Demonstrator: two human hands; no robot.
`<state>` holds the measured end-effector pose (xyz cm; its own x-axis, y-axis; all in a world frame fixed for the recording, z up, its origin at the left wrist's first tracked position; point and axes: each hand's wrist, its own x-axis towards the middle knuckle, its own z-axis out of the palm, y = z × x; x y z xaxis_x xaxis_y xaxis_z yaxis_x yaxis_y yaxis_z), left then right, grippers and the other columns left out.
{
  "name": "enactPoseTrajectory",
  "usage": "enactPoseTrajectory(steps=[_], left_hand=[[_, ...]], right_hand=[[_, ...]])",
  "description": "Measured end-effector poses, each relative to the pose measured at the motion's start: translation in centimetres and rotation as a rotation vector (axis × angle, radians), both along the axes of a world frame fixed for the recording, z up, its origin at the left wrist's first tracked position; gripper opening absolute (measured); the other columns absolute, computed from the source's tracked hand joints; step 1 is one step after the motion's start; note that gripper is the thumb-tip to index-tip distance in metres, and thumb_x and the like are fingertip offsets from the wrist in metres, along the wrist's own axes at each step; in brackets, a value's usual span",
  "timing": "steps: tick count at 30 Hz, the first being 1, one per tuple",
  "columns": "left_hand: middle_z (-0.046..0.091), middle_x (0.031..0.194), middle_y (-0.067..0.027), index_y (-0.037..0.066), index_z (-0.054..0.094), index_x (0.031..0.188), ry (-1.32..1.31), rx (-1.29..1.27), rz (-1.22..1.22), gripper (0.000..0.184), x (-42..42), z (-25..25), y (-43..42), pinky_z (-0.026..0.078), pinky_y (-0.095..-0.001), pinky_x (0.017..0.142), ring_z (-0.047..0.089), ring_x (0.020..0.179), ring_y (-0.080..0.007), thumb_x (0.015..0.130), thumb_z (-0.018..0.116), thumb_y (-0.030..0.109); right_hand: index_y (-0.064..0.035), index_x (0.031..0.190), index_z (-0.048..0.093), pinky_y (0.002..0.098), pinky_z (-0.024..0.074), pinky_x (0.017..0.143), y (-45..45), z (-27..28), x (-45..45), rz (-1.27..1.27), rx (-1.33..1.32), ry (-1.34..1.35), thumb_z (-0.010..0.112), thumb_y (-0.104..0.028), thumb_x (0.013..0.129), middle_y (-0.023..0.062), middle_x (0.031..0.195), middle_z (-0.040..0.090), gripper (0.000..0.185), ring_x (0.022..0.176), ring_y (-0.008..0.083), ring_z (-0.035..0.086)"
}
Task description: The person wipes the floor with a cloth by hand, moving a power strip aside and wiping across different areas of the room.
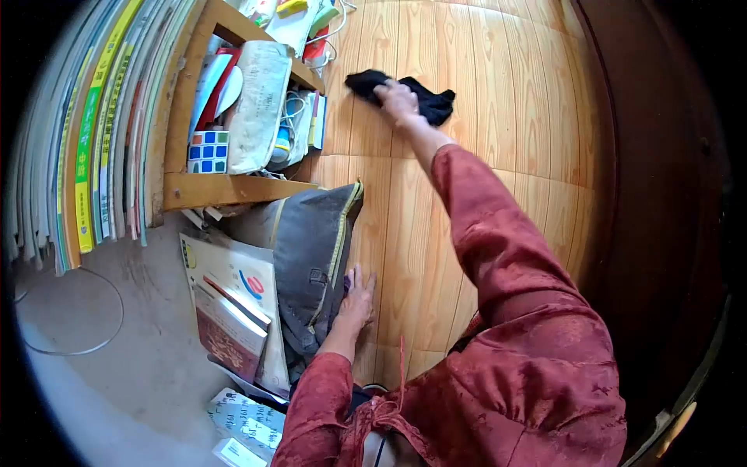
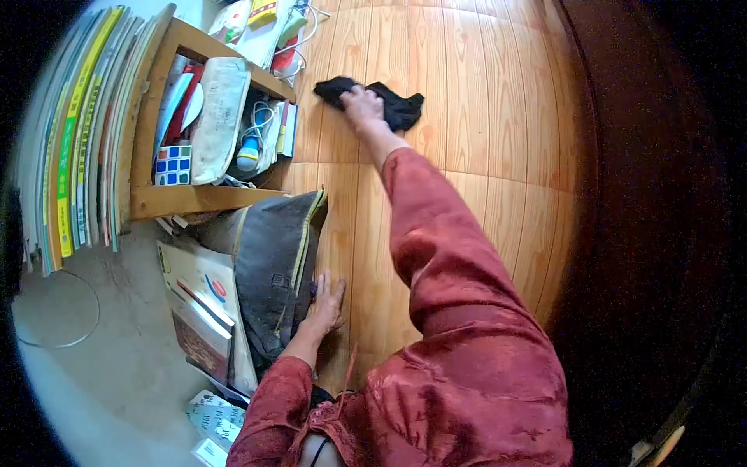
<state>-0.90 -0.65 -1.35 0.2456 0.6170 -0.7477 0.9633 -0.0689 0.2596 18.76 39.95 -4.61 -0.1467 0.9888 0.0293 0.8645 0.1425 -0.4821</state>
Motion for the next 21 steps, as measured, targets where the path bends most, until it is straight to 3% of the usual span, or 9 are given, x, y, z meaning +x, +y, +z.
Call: enactPoseTrajectory(steps=[2,4,8,10,12,13,14,16,21], left_hand=[[0.001,0.153,-0.0324,0.009,0.023,0.150,0.032,0.030,-0.041,0.102,0.2,0.3,-0.2,0.033,-0.0488,0.110,0.008,0.142,-0.0492,0.063,0.075,0.003],[0.004,0.153,-0.0318,0.009,0.025,0.149,0.051,-0.022,-0.055,0.096,1.1,2.8,1.2,0.033,-0.0523,0.110,0.011,0.141,-0.0501,0.065,0.072,0.005],[0.004,0.153,-0.0323,0.010,0.021,0.151,0.040,-0.040,-0.019,0.104,0.6,1.7,0.7,0.030,-0.0496,0.112,0.009,0.141,-0.0505,0.061,0.073,0.009],[0.002,0.153,-0.0323,0.011,0.018,0.151,0.040,-0.037,-0.024,0.105,0.6,1.5,0.8,0.031,-0.0481,0.112,0.010,0.141,-0.0501,0.062,0.074,0.010],[0.001,0.153,-0.0321,0.011,0.018,0.152,0.037,-0.006,-0.029,0.107,0.2,0.7,0.3,0.031,-0.0477,0.112,0.010,0.141,-0.0498,0.061,0.076,0.011],[0.000,0.153,-0.0318,0.012,0.019,0.151,0.032,-0.047,0.012,0.108,1.0,2.8,1.2,0.031,-0.0469,0.113,0.010,0.142,-0.0492,0.061,0.079,0.011],[0.000,0.153,-0.0315,0.012,0.019,0.151,0.053,-0.044,-0.007,0.109,1.0,2.8,1.2,0.031,-0.0466,0.113,0.010,0.142,-0.0487,0.061,0.079,0.010],[-0.001,0.154,-0.0310,0.012,0.020,0.151,0.091,-0.040,-0.045,0.109,1.3,2.8,1.3,0.031,-0.0460,0.113,0.011,0.142,-0.0476,0.061,0.080,0.009],[0.000,0.154,-0.0297,0.014,0.022,0.151,0.000,0.001,-0.004,0.102,0.5,2.5,0.8,0.032,-0.0465,0.111,0.008,0.143,-0.0475,0.063,0.073,0.002]], right_hand=[[-0.0207,0.114,0.063,0.0449,0.0479,0.089,1.1,0.9,1.6,-0.116,0.124,0.204,0.052,-0.014,0.087,0.0120,0.115,0.057,0.029,0.108,0.0340,0.056],[-0.0177,0.114,0.062,0.0456,0.0489,0.085,-0.5,4.6,2.8,-0.056,0.284,0.263,0.054,-0.010,0.084,0.0113,0.111,0.059,0.032,0.102,0.0360,0.059],[-0.0175,0.109,0.064,0.0440,0.0476,0.083,-10.3,9.2,5.3,0.302,0.324,0.238,0.055,-0.008,0.082,0.0126,0.115,0.058,0.030,0.106,0.0341,0.057],[-0.0187,0.109,0.064,0.0433,0.0467,0.084,-17.7,7.6,6.5,0.414,0.446,0.215,0.056,-0.009,0.081,0.0121,0.122,0.057,0.031,0.109,0.0325,0.055],[-0.0204,0.112,0.063,0.0438,0.0447,0.086,-26.1,5.9,7.8,0.547,0.303,0.170,0.057,-0.012,0.080,0.0117,0.130,0.052,0.034,0.114,0.0333,0.051],[-0.0204,0.115,0.061,0.0443,0.0437,0.087,-30.5,3.7,8.4,0.598,0.223,0.125,0.056,-0.014,0.081,0.0115,0.132,0.051,0.035,0.116,0.0325,0.049],[-0.0205,0.119,0.060,0.0439,0.0430,0.088,-34.2,3.6,9.0,0.683,0.019,0.080,0.055,-0.015,0.082,0.0118,0.136,0.047,0.038,0.118,0.0318,0.047],[-0.0209,0.122,0.059,0.0419,0.0409,0.089,-40.1,1.2,10.8,0.822,-0.052,-0.001,0.053,-0.016,0.080,0.0112,0.139,0.043,0.042,0.120,0.0301,0.043],[-0.0220,0.113,0.063,0.0470,0.0396,0.088,-34.4,-0.1,13.7,0.805,0.079,0.064,0.056,-0.018,0.079,0.0103,0.140,0.045,0.035,0.121,0.0308,0.044]])
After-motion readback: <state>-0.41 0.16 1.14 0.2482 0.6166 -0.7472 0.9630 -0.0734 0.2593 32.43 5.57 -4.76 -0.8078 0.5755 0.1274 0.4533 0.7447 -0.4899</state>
